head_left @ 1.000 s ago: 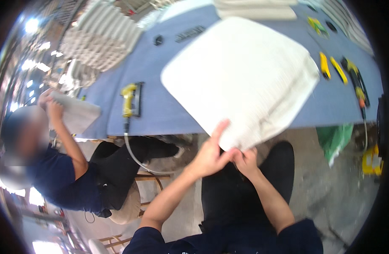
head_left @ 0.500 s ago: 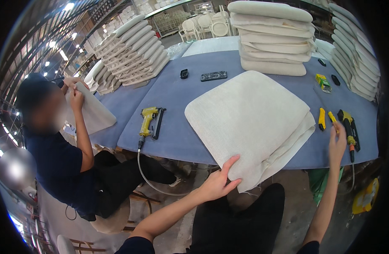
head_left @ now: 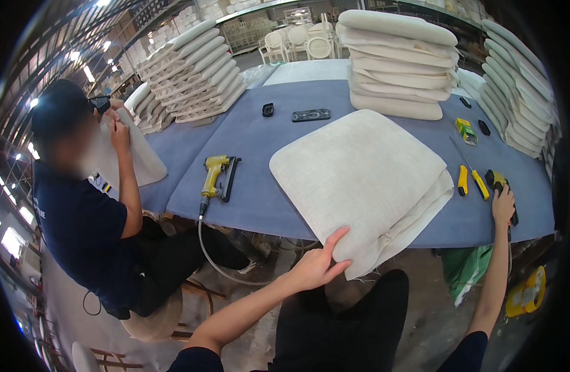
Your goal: The person staples fabric onto a chair cushion using a pneumatic staple gun, trims excess fabric with a utility knife, and smooths the edges. They repeat this process on multiple cushions, occasionally flipping them to work on different sides.
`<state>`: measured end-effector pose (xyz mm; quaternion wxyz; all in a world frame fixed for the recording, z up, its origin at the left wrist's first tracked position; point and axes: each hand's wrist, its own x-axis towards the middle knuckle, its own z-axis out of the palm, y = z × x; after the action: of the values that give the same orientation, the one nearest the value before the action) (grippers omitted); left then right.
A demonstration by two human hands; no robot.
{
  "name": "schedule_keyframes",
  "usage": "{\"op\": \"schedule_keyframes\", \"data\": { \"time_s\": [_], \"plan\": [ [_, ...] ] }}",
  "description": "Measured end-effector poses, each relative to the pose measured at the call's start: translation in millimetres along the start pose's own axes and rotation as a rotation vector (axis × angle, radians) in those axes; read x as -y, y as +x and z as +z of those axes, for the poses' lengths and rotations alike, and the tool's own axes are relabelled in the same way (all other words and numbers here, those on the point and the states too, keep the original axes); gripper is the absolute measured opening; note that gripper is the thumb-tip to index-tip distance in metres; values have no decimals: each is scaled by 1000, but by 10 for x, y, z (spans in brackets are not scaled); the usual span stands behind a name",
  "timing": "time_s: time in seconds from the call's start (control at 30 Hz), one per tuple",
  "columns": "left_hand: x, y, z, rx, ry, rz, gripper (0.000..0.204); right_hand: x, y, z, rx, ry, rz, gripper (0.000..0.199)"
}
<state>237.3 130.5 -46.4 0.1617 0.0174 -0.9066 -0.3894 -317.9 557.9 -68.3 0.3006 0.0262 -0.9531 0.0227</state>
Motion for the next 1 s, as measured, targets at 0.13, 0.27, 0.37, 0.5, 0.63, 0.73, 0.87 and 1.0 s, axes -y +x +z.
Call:
{"op": "schedule_keyframes", "data": {
  "time_s": [0.13,0.27,0.37,0.5,0.63,0.73,0.87,1.0],
  "plan": [
    [-56,0,-42,2,26,-3,84,-275,261,105,115,48,-153,62],
    [-92,117,20,-23,7,72,84,-948,1057,-563,306,611,131,56],
    [-130,94,-37,1,54,9,85,-687,685,-988,164,1101,89,36],
    [-106,-24,-72,-3,82,-66,85,474,-481,-2270,109,1714,149,25],
    [-52,34,-28,-6,65,-25,90,870,-1578,-2853,446,1865,108,42],
    [10,-28,-25,-52,101,5,91,1324,-2469,-3232,844,1759,-9,48],
    [7,104,24,-27,72,44,96,1726,-3669,-2603,694,1318,-392,42],
    [47,82,-38,22,105,52,100,2172,-4065,-2503,495,1536,-473,30]
  ]
}}
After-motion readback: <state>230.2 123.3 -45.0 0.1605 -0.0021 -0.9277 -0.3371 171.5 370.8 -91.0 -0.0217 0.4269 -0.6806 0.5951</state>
